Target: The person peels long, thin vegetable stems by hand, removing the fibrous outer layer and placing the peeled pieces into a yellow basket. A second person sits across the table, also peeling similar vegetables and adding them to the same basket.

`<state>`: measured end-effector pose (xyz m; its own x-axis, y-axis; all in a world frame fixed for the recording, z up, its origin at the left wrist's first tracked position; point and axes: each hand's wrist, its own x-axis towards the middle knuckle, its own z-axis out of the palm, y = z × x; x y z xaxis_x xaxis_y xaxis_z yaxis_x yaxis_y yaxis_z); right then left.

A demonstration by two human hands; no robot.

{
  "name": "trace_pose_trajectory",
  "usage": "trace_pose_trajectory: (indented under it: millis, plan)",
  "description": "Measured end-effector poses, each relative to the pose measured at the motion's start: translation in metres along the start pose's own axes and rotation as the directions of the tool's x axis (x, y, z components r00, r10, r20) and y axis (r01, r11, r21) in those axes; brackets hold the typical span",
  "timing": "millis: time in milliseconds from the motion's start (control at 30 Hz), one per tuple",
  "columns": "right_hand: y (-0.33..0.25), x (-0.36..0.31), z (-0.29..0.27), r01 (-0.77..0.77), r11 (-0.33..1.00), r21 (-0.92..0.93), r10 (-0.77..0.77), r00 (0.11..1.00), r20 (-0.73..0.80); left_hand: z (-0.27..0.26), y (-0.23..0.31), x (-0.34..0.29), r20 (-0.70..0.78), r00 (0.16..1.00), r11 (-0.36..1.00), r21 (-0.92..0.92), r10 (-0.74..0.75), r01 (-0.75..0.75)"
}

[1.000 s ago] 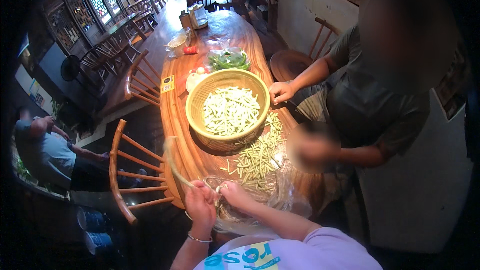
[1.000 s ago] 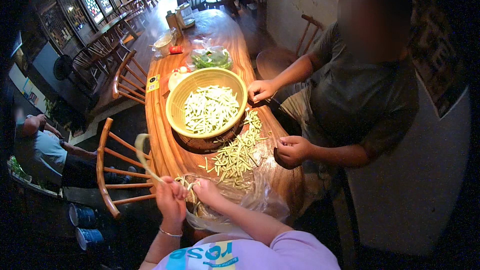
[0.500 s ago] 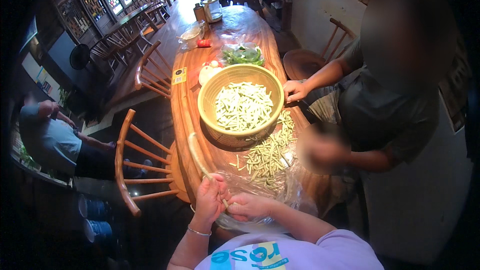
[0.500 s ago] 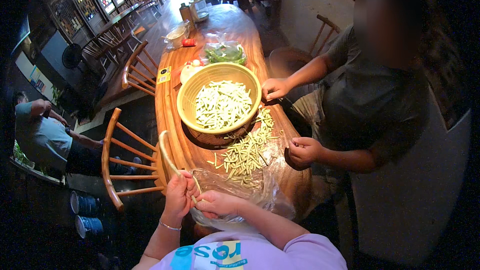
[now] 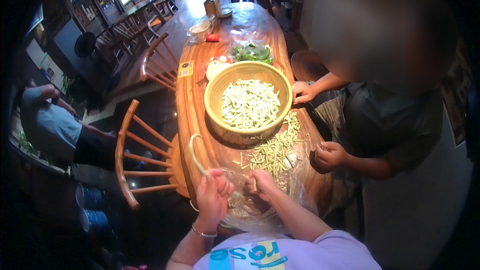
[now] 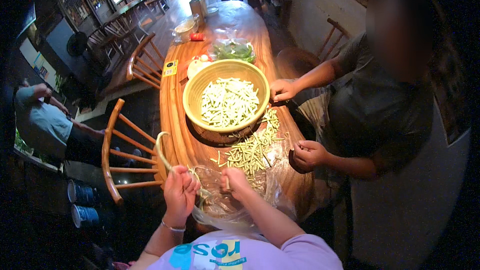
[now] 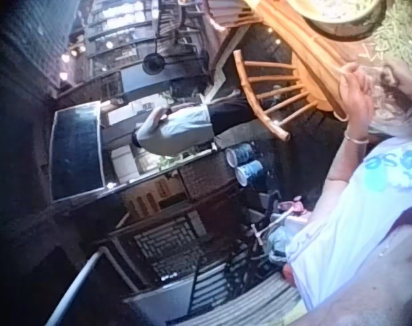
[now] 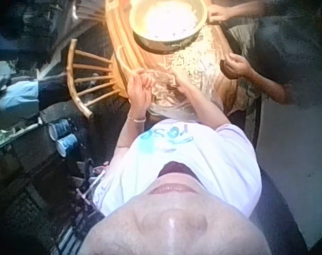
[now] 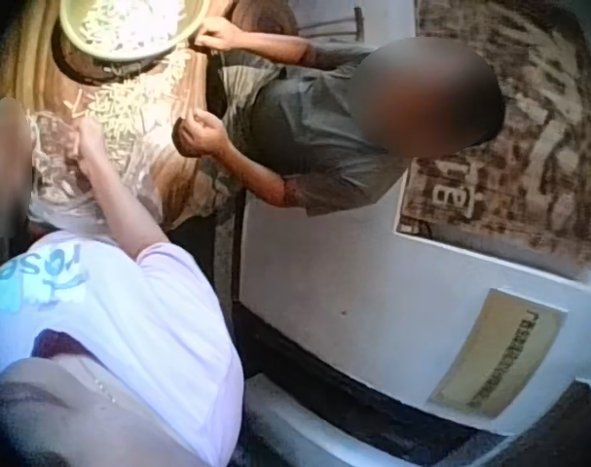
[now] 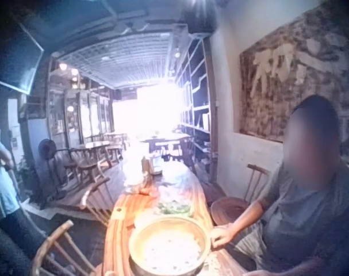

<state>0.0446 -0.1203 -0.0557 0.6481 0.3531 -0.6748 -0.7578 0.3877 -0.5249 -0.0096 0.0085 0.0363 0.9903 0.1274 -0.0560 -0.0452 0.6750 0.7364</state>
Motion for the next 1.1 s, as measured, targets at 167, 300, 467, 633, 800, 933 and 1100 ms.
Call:
trace_pose_trajectory:
  millis: [167,300,467,633,800,933,1100]
  plan:
    - [-0.003,-0.03,0.015,0.127,0.956,-0.266,0.043,0.832,0.554,-0.019,-0.014,0.012,-0.071,0.992,0.993,0.046,-0.108,0.111]
    - [-0.008,-0.037,0.006,0.209,0.913,-0.35,0.05,0.795,0.605,-0.029,-0.002,0.02,-0.126,0.969,0.974,0.054,-0.213,0.221]
    - [-0.008,-0.041,0.01,0.142,0.927,-0.348,0.078,0.834,0.546,-0.039,0.014,0.03,-0.206,0.973,0.99,-0.114,-0.106,0.084]
    - [-0.004,-0.037,0.021,0.281,0.866,-0.414,-0.06,0.879,0.473,-0.019,0.011,0.022,-0.266,0.962,0.996,0.084,0.056,-0.034]
    - [0.009,0.012,-0.013,-0.088,0.993,0.079,0.087,0.996,0.011,0.004,-0.016,-0.005,-0.086,0.993,0.97,0.238,0.075,-0.053]
    - [0.007,-0.013,0.006,-0.016,0.999,-0.048,0.028,0.966,0.258,-0.004,-0.013,-0.001,-0.103,0.992,0.988,0.125,-0.077,0.09]
    - [-0.005,-0.045,0.012,0.15,0.968,-0.201,-0.008,0.819,0.573,-0.029,-0.025,0.007,-0.183,0.975,0.93,0.319,-0.127,0.181]
